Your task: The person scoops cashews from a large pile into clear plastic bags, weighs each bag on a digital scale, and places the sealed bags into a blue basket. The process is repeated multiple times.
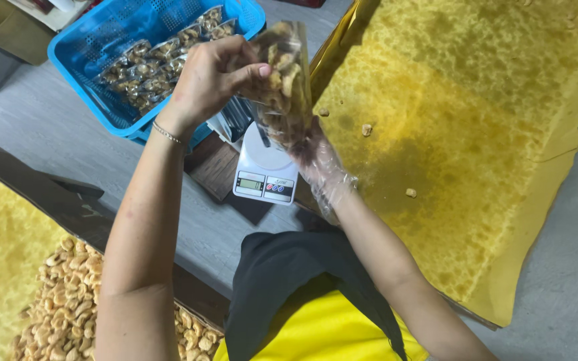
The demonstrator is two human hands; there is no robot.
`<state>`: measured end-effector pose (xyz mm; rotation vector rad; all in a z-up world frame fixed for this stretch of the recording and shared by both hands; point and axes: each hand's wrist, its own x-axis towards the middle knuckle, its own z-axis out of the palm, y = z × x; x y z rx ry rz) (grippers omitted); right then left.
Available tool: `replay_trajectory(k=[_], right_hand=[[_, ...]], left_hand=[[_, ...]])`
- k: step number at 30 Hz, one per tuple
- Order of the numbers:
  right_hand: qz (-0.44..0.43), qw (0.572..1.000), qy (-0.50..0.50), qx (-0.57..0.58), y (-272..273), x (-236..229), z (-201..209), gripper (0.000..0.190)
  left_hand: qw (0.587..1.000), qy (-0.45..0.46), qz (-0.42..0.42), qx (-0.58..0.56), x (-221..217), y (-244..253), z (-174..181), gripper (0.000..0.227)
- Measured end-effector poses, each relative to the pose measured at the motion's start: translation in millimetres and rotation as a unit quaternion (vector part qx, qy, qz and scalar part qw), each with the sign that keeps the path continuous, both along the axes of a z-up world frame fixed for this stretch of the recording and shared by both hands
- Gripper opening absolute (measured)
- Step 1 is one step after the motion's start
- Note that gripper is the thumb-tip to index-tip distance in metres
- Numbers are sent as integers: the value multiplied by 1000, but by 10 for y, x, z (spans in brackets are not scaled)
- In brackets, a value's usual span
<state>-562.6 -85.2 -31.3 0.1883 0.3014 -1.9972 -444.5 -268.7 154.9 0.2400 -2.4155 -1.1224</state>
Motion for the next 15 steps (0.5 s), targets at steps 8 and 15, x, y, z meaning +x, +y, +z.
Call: replay_trajectory(k=[8,15], right_hand=[[43,993,74,-78,83,-117,-285,51],[86,980,110,-140,133,-51,-146,64]], left_hand=[[984,-53,-74,-152,176,-5,420,28],[939,-70,-108,-319,151,-13,322,27]])
